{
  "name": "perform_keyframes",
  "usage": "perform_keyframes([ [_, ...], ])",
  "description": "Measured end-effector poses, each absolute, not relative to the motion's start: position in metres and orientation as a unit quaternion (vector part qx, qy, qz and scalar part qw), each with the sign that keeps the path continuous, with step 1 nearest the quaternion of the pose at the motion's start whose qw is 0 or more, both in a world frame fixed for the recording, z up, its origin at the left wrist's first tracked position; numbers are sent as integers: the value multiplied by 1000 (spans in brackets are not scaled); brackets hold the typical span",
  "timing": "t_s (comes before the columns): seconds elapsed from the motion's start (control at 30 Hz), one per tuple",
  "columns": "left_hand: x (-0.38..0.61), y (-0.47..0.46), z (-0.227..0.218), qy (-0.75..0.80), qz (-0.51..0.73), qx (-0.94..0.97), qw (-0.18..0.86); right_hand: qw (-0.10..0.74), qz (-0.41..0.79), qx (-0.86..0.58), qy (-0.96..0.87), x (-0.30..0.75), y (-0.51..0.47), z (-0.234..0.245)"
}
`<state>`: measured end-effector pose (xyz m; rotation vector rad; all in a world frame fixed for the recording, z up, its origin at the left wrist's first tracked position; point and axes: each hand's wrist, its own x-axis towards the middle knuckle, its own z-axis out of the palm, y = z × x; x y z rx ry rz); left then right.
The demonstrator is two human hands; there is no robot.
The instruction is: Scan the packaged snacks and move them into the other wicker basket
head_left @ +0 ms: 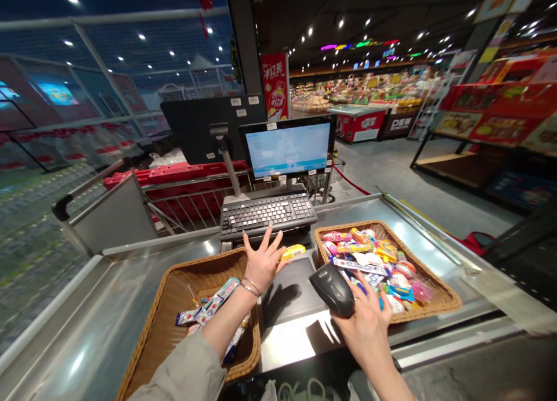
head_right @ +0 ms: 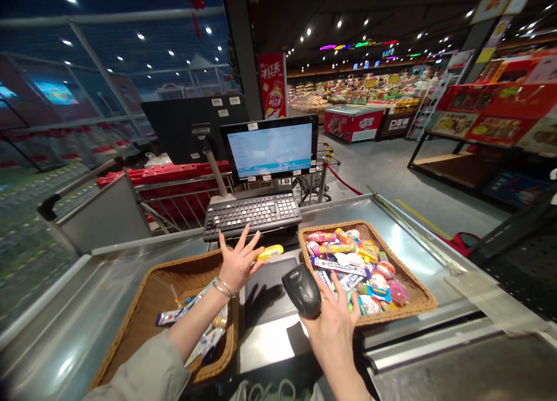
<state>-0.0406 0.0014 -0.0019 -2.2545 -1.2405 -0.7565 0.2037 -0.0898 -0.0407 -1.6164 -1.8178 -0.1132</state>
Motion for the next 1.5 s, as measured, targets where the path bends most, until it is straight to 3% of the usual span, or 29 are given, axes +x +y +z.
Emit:
perform_keyframes([
  [1.23, 68, 56, 0, -327, -302, -880, 167, 383, -117, -726, -559, 286, -96, -46],
  [1.5, 117, 83, -17, -457, -233, -847, 138, 384, -120, -731, -551, 293, -95, -51],
])
